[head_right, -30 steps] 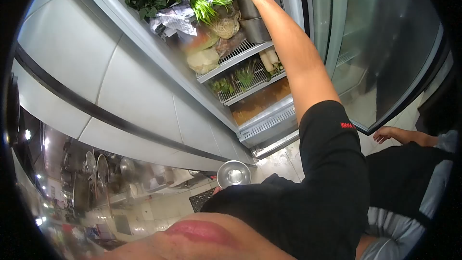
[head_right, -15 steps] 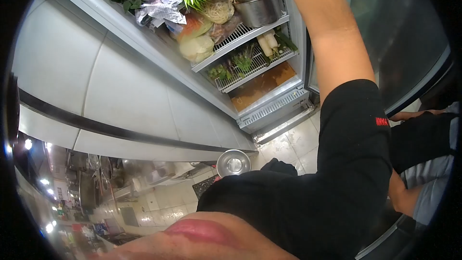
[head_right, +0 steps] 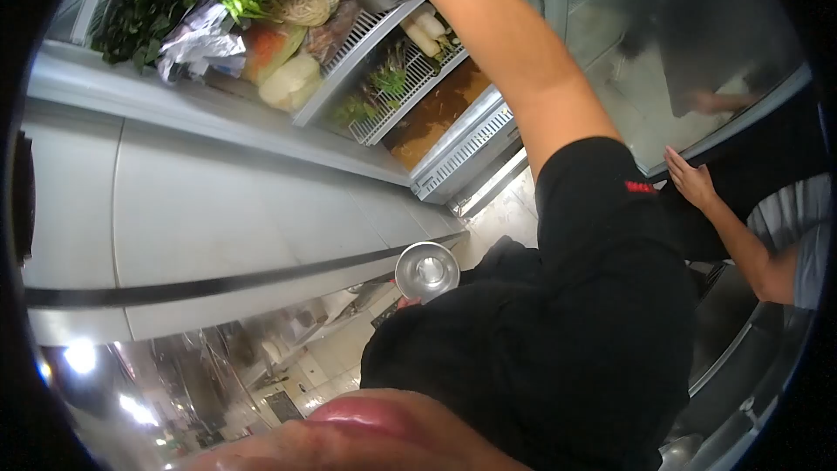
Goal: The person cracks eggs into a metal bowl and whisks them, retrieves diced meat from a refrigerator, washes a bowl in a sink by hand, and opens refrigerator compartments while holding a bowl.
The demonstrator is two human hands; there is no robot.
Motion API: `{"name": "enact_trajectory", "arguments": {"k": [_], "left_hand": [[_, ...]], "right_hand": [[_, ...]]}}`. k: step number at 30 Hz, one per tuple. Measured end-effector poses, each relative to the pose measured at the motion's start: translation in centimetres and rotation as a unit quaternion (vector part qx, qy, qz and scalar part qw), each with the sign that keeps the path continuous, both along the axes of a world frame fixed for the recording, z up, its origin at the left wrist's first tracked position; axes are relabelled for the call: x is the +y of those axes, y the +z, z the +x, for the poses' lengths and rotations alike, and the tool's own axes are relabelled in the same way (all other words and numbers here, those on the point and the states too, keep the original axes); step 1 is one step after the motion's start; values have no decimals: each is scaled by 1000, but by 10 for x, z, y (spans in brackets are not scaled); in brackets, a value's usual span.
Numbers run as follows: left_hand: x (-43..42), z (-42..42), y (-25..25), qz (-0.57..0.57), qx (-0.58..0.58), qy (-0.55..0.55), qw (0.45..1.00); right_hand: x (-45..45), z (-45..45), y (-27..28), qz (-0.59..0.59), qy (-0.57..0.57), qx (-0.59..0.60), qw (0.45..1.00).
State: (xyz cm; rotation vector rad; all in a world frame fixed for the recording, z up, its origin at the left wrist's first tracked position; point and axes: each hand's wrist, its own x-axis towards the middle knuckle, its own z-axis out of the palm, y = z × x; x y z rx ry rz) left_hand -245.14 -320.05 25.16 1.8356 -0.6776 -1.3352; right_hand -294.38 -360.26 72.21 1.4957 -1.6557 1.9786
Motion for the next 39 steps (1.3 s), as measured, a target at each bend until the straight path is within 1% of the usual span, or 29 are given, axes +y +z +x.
{"name": "enact_trajectory", "arguments": {"k": [1,2,3,4,5,6,7,8,9,10,11,12,15,16,17,19,20,21,23,24,25,27,29,30,32,33,35,37,39], "left_hand": [[3,25,-27,34,-21,-49,998],[9,58,-60,69,-46,-97,992],[8,79,-72,104,-71,-147,981],[7,85,-65,119,-126,-177,969],[6,88,-60,132,-180,-204,953],[6,90,-56,144,-232,-228,935],[8,94,-56,139,-204,-209,946],[10,98,-57,134,-175,-189,957],[8,101,-57,127,-147,-167,967],[6,89,-37,134,-83,-121,980],[0,56,2,140,-17,-74,987],[-6,33,30,142,51,-25,988],[-11,39,26,158,-6,4,987],[-12,39,27,160,-7,-9,987],[-14,37,27,161,-6,-24,987],[-13,42,21,162,14,-38,986],[-13,46,13,162,33,-41,985],[-13,52,9,163,51,-44,984],[-21,53,12,190,-25,-115,975],[-24,51,14,202,-62,-149,966],[-25,43,20,193,-55,-136,970],[-23,28,28,170,-38,-103,979],[-32,28,22,177,-87,-116,973],[-35,31,14,181,-108,-118,970],[-35,41,2,145,-14,-131,981],[-34,40,4,125,33,-136,982],[-28,32,12,120,47,-120,984],[-29,19,19,115,62,-105,986],[-25,19,22,111,75,-91,987]], "right_hand": [[7,-5,-19,13,15,-34,999],[22,-5,-36,96,-6,3,995],[32,-8,-53,179,-28,37,983],[27,-9,-80,210,-30,63,975],[20,-14,-98,278,15,87,956],[30,-13,-99,277,55,55,958],[40,-10,-99,273,97,25,957],[23,-2,-101,274,35,22,961],[0,4,-107,261,-1,33,965],[-2,12,-104,256,-18,26,966],[1,20,-103,252,-34,19,967],[4,29,-104,233,-57,11,971],[8,53,-129,101,-81,-12,991],[23,63,-124,153,-156,42,975],[43,65,-122,166,-74,12,983],[51,78,-137,127,-84,-22,988],[55,83,-144,127,-43,-46,990],[60,90,-149,98,-67,-29,992],[75,100,-147,116,-53,-32,991],[83,102,-146,125,-20,-39,991],[89,103,-144,132,15,-46,990],[87,106,-151,119,-9,-50,992],[86,104,-151,116,-9,-45,992],[81,96,-152,102,49,-69,991],[69,82,-145,139,39,-42,989],[62,72,-140,152,36,-32,987],[53,55,-126,178,-32,11,983],[57,31,-103,196,60,-37,978],[41,19,-99,223,33,-9,974]]}}
